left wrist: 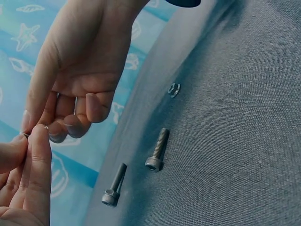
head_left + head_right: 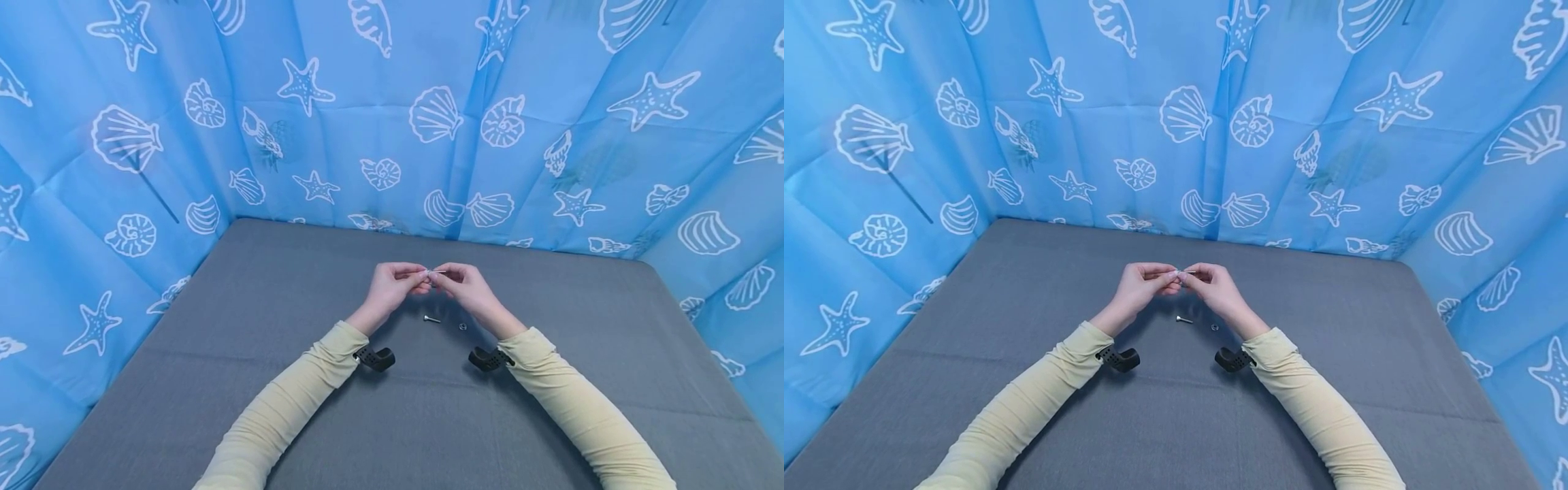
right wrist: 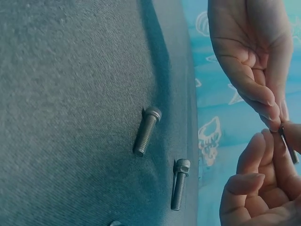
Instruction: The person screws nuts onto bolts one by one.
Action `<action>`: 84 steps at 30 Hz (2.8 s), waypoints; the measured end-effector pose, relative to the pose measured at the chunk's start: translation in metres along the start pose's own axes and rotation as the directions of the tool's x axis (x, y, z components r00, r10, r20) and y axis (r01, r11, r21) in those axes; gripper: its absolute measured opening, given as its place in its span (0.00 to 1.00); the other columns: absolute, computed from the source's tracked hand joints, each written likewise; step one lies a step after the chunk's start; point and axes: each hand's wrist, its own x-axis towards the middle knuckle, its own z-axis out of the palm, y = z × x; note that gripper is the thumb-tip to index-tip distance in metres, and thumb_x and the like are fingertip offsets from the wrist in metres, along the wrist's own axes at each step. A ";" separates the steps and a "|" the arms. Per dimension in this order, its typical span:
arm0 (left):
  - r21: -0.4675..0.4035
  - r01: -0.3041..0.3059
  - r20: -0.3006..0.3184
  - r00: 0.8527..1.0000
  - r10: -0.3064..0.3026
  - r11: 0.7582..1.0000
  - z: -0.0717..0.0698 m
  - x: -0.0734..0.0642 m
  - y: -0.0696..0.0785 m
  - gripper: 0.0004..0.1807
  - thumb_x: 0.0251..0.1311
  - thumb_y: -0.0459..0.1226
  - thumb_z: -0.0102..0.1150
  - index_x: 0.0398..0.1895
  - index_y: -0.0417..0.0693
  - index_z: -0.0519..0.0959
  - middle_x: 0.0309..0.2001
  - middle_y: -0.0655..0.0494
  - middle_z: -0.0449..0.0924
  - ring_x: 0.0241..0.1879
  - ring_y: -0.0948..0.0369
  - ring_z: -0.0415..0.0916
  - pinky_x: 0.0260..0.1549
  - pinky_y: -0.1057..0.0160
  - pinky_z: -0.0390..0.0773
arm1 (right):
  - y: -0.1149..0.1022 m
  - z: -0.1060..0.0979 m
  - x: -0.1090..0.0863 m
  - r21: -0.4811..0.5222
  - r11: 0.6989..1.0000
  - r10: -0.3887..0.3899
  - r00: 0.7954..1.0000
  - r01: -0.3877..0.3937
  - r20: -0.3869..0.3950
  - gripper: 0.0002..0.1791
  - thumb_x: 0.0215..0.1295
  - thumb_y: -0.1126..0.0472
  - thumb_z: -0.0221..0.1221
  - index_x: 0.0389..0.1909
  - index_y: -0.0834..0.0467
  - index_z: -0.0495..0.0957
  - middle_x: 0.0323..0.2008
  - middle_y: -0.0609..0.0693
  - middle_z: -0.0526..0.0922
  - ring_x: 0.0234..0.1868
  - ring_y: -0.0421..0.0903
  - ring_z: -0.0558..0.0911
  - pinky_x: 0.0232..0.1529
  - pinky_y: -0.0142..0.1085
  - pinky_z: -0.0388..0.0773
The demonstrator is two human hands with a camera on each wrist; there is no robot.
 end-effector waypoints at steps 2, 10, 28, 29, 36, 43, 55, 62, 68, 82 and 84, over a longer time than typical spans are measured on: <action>-0.002 -0.003 -0.004 1.000 0.003 1.000 0.001 0.001 0.000 0.12 0.61 0.29 0.61 0.45 0.26 0.79 0.34 0.40 0.84 0.31 0.57 0.84 0.37 0.58 0.84 | 0.008 -0.001 0.003 0.010 1.000 -0.005 1.000 0.005 -0.010 0.15 0.70 0.58 0.57 0.47 0.67 0.77 0.38 0.63 0.80 0.28 0.42 0.75 0.28 0.33 0.74; -0.007 0.006 0.000 1.000 -0.006 1.000 0.003 0.001 0.000 0.10 0.60 0.28 0.61 0.42 0.28 0.81 0.33 0.39 0.84 0.30 0.56 0.84 0.39 0.52 0.84 | 0.012 -0.003 0.004 0.030 0.997 -0.067 0.996 0.069 -0.061 0.14 0.66 0.60 0.61 0.47 0.65 0.78 0.39 0.56 0.82 0.33 0.49 0.80 0.32 0.40 0.79; -0.020 0.068 0.015 0.998 -0.068 0.998 0.003 0.002 -0.005 0.13 0.60 0.29 0.62 0.45 0.28 0.80 0.37 0.36 0.83 0.34 0.53 0.84 0.43 0.51 0.82 | 0.015 -0.014 0.000 -0.017 0.999 0.045 0.999 -0.045 -0.029 0.15 0.67 0.57 0.61 0.48 0.63 0.79 0.42 0.57 0.83 0.45 0.55 0.80 0.50 0.56 0.75; -0.020 0.072 0.012 0.997 -0.072 0.997 0.003 0.002 -0.006 0.13 0.60 0.29 0.62 0.46 0.27 0.79 0.37 0.36 0.83 0.33 0.53 0.84 0.43 0.52 0.82 | 0.016 -0.016 0.000 -0.023 0.998 0.052 0.998 -0.053 -0.024 0.16 0.67 0.57 0.61 0.48 0.63 0.80 0.42 0.57 0.82 0.46 0.55 0.80 0.50 0.55 0.75; -0.008 0.144 -0.002 0.990 -0.144 0.990 -0.001 0.004 -0.012 0.15 0.61 0.28 0.61 0.48 0.25 0.78 0.36 0.38 0.83 0.32 0.56 0.84 0.38 0.60 0.84 | 0.021 -0.023 0.001 -0.044 0.988 0.149 0.988 -0.147 0.039 0.18 0.67 0.58 0.60 0.49 0.68 0.79 0.43 0.65 0.82 0.42 0.57 0.79 0.40 0.43 0.78; -0.037 0.355 -0.001 0.935 -0.355 0.934 -0.006 0.009 -0.021 0.11 0.61 0.26 0.60 0.45 0.28 0.79 0.37 0.36 0.83 0.30 0.58 0.84 0.38 0.61 0.84 | 0.029 -0.022 0.010 0.002 0.961 0.274 0.952 -0.277 0.133 0.18 0.68 0.64 0.57 0.51 0.74 0.75 0.36 0.59 0.85 0.33 0.40 0.81 0.33 0.29 0.80; -0.057 0.526 -0.032 0.849 -0.528 0.849 -0.005 0.024 -0.030 0.10 0.61 0.25 0.58 0.44 0.27 0.79 0.29 0.41 0.83 0.26 0.58 0.84 0.35 0.62 0.84 | 0.035 -0.022 0.026 -0.006 0.914 0.403 0.904 -0.407 0.143 0.13 0.66 0.68 0.58 0.47 0.73 0.77 0.28 0.53 0.85 0.28 0.38 0.83 0.28 0.27 0.81; -0.077 0.537 -0.081 0.837 -0.542 0.840 -0.002 0.027 -0.028 0.08 0.59 0.23 0.59 0.41 0.25 0.78 0.24 0.43 0.82 0.23 0.59 0.83 0.32 0.63 0.85 | 0.036 -0.020 0.030 0.060 0.886 0.448 0.882 -0.460 0.146 0.13 0.64 0.71 0.58 0.47 0.75 0.75 0.27 0.54 0.84 0.27 0.39 0.83 0.31 0.29 0.83; -0.070 0.542 -0.084 0.833 -0.546 0.837 -0.001 0.027 -0.026 0.07 0.58 0.23 0.60 0.39 0.27 0.79 0.24 0.43 0.82 0.23 0.58 0.83 0.32 0.63 0.85 | 0.035 -0.019 0.030 0.082 0.879 0.460 0.880 -0.470 0.118 0.09 0.63 0.72 0.59 0.43 0.71 0.75 0.29 0.55 0.83 0.26 0.40 0.83 0.30 0.30 0.83; 0.171 0.533 0.098 0.828 -0.553 0.829 -0.014 0.012 -0.014 0.14 0.62 0.36 0.62 0.43 0.32 0.81 0.31 0.45 0.84 0.26 0.59 0.83 0.31 0.62 0.85 | 0.035 -0.050 -0.005 0.059 0.925 0.351 0.904 -0.376 0.244 0.21 0.71 0.62 0.54 0.54 0.76 0.71 0.36 0.58 0.85 0.36 0.43 0.84 0.35 0.30 0.82; 0.201 0.530 0.137 0.817 -0.559 0.824 -0.016 0.010 -0.013 0.14 0.63 0.37 0.62 0.44 0.33 0.81 0.32 0.45 0.84 0.27 0.59 0.83 0.32 0.62 0.85 | 0.036 -0.055 -0.011 0.041 0.926 0.354 0.902 -0.375 0.247 0.21 0.71 0.61 0.54 0.54 0.76 0.71 0.36 0.58 0.84 0.36 0.44 0.84 0.35 0.31 0.82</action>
